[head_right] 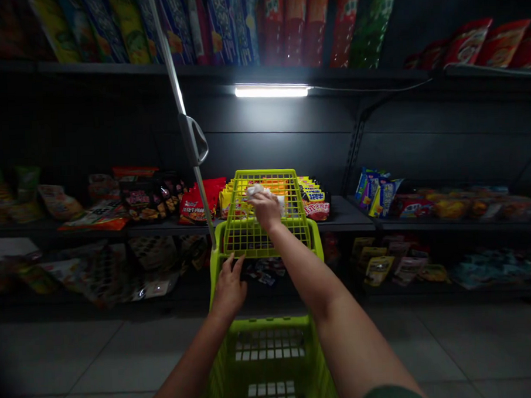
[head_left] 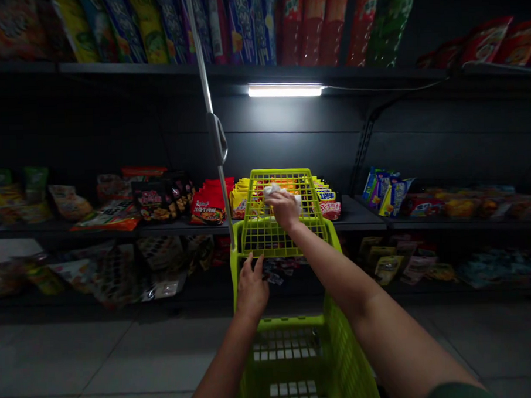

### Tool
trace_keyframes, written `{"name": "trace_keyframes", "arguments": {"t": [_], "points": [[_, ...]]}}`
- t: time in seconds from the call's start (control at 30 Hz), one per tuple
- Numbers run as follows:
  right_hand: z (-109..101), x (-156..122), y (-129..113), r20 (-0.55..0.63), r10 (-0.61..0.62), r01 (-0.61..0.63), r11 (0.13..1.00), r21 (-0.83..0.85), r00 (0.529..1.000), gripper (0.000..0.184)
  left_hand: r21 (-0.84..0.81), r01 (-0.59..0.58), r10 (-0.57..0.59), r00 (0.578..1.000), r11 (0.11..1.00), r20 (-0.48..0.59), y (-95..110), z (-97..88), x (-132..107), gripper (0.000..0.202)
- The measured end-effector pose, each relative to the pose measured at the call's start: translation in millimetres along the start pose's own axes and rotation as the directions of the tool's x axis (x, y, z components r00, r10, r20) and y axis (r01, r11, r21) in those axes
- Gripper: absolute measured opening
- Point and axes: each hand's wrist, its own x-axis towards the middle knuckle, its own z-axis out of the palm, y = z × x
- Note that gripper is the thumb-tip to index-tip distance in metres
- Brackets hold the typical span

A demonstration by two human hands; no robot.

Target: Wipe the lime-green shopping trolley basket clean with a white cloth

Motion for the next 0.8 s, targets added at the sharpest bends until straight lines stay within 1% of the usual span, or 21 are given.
{"name": "trace_keyframes", "arguments": {"t": [0.03,0.07,0.13,0.17,0.2,0.23,0.27,0.33,0.43,0.47,0.5,0.53,0.57,0.6,0.63,0.7,0.77,0.8], "points": [[8.1,-16.4,-11.1,0.057,-0.117,0.116,0.993,0.028,0.992,0.033,-0.002,0.000,0.000,1.000,1.000,-0.002,-2.2,-1.6,0.0,0.070],[14.3,-32.7,-21.7,0.117,-0.228,0.222,0.973,0.059,0.967,0.030,-0.005,0.001,-0.001,1.000,1.000,-0.005,-4.5,-2.8,0.1,0.069],[21.5,-58.0,-39.8,0.211,-0.400,0.381,0.916,0.127,0.892,0.025,-0.009,0.006,-0.006,1.000,1.000,-0.008,-8.2,-4.1,0.7,0.069],[22.8,-64.2,-46.5,0.235,-0.453,0.428,0.891,0.149,0.860,0.024,-0.009,0.016,-0.016,1.000,1.000,-0.002,-9.4,-4.0,1.2,0.069],[22.9,-64.9,-51.3,0.240,-0.485,0.460,0.874,0.155,0.841,0.024,-0.009,0.030,-0.030,1.000,1.000,0.009,-10.3,-3.5,1.7,0.069],[22.1,-60.3,-53.9,0.231,-0.504,0.483,0.864,0.143,0.833,0.027,-0.009,0.044,-0.044,0.999,0.999,0.018,-10.7,-2.7,2.1,0.070],[20.9,-50.9,-54.5,0.212,-0.508,0.495,0.861,0.114,0.835,0.032,-0.014,0.051,-0.051,0.998,0.999,0.025,-10.7,-1.7,2.3,0.070],[18.0,-23.7,-49.6,0.184,-0.495,0.497,0.867,0.040,0.849,0.041,-0.033,0.051,-0.050,0.998,0.998,0.026,-9.8,0.0,2.3,0.070],[17.1,14.0,-33.0,0.194,-0.463,0.475,0.880,-0.020,0.865,0.041,-0.054,0.035,-0.034,0.999,0.998,0.009,-7.8,1.2,2.1,0.070],[18.2,20.1,-27.2,0.184,-0.440,0.452,0.892,-0.027,0.879,0.039,-0.053,0.033,-0.033,0.999,0.998,0.007,-7.2,1.2,2.5,0.070],[20.1,21.7,-22.3,0.156,-0.400,0.410,0.911,-0.034,0.903,0.038,-0.049,0.030,-0.030,1.000,0.998,0.004,-6.8,1.3,3.1,0.071],[22.3,18.5,-18.5,0.116,-0.349,0.356,0.934,-0.039,0.930,0.037,-0.044,0.023,-0.023,1.000,0.999,0.003,-6.4,1.4,3.8,0.071],[24.4,10.6,-15.9,0.076,-0.304,0.307,0.951,-0.039,0.950,0.037,-0.039,0.018,-0.018,1.000,0.999,0.002,-6.2,1.7,4.6,0.070],[25.8,-1.5,-14.6,0.049,-0.279,0.281,0.959,-0.032,0.959,0.036,-0.033,0.017,-0.017,1.000,0.999,0.001,-6.2,2.1,5.4,0.070],[26.1,-17.2,-14.2,0.041,-0.283,0.284,0.959,-0.022,0.958,0.036,-0.029,0.014,-0.014,1.000,0.999,0.001,-6.3,2.7,6.2,0.069],[21.8,-55.1,-14.6,0.075,-0.352,0.353,0.936,-0.001,0.933,0.034,-0.022,0.005,-0.005,1.000,1.000,-0.007,-6.8,4.1,7.1,0.067],[10.7,-93.7,-13.8,0.151,-0.413,0.418,0.909,0.000,0.898,0.031,-0.013,-0.008,0.008,1.000,1.000,-0.027,-7.1,5.6,7.4,0.065],[3.3,-110.2,-12.0,0.192,-0.420,0.430,0.903,-0.012,0.887,0.029,-0.008,-0.015,0.015,0.999,1.000,-0.037,-6.9,6.3,7.4,0.065]]}}
